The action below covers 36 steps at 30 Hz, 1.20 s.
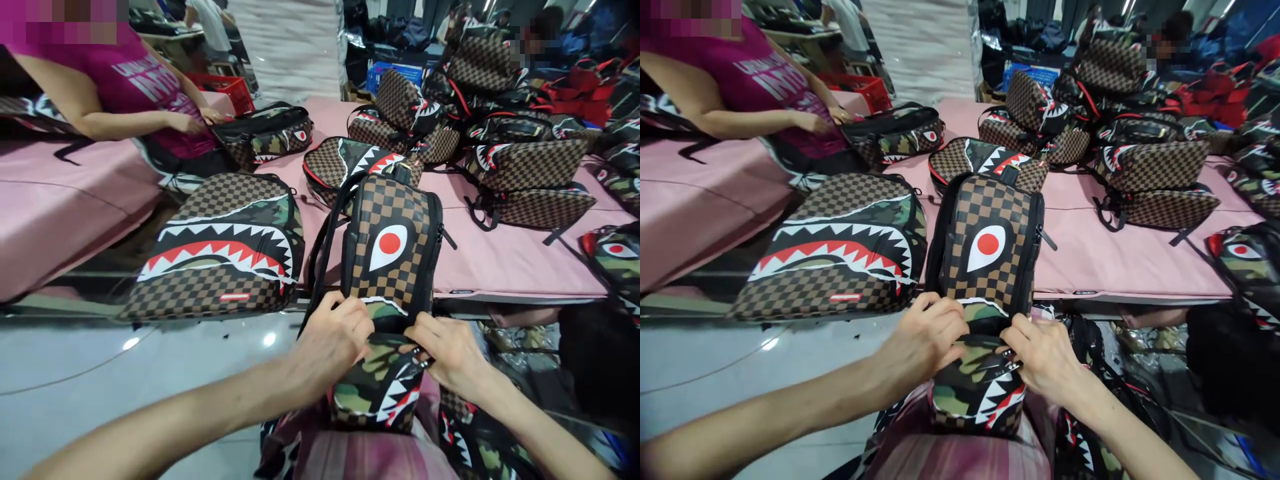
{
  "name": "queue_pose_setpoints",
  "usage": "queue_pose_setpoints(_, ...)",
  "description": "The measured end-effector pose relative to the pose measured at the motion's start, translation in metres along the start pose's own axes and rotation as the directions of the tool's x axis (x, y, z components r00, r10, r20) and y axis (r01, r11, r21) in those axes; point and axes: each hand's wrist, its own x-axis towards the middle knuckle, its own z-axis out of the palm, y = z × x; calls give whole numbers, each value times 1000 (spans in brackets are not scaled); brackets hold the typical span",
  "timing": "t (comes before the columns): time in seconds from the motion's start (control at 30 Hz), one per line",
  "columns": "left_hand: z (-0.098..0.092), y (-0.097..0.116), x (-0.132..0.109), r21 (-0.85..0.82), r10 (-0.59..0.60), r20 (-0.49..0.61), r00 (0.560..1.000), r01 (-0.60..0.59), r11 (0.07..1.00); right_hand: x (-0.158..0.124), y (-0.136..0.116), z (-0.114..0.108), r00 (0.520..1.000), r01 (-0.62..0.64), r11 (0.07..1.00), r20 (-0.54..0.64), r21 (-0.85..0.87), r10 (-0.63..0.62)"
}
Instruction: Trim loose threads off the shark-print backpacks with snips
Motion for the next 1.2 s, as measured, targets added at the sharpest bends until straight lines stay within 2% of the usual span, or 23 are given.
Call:
queue_pose_setpoints(0.1,30,8,-17,11,-22,-173,985,24,1000,-5,-5,14,1000,2,995,-19,-100,-4)
queue_pose_setpoints(0.2,53,13,-35,-38,7,-371,929,-23,999,-15,-14,30,995,46,985,-75,-165,-59)
queue_pose_setpoints(0.3,67,13,-51,-29,45,-477,878,-67,997,-28,-22,50,969,127,960,-177,-250,-174)
queue_pose_setpoints(0.37,72,11,-59,-21,53,-497,866,-73,997,-34,-25,62,954,162,950,-204,-266,-220)
queue_pose_setpoints(0.47,75,8,-66,-13,55,-489,870,-70,997,-36,-28,71,947,188,948,-207,-256,-244)
queue_pose_setpoints(0.6,77,4,-70,4,86,-489,868,-96,995,-32,-30,69,945,183,950,-221,-253,-241)
queue_pose_setpoints(0.7,75,3,-69,-26,75,-457,886,-98,995,-31,-30,64,951,159,961,-227,-227,-211)
queue_pose_setpoints(0.83,66,8,-55,-92,-9,-415,910,-32,995,-23,-26,50,968,69,997,-238,-46,-78)
queue_pose_setpoints(0.93,56,8,-34,-89,-72,-468,881,34,995,-4,-23,41,966,-75,996,-244,57,87)
queue_pose_setpoints(1.0,49,-1,-21,-47,-108,-527,843,98,994,11,-18,38,935,-141,989,-322,54,151)
queue_pose_setpoints(1.07,42,-20,-14,-57,-222,-571,790,232,971,22,-5,39,881,-158,980,-430,124,197)
queue_pose_setpoints(1.1,38,-34,-13,-111,-329,-567,755,326,939,25,4,40,834,-173,964,-491,200,252)
queue_pose_setpoints(1.13,35,-49,-14,-191,-462,-524,715,430,882,26,15,42,761,-206,931,-549,301,346)
queue_pose_setpoints(1.2,29,-79,-19,-363,-720,-331,610,622,694,25,40,48,590,-297,797,-555,526,586)
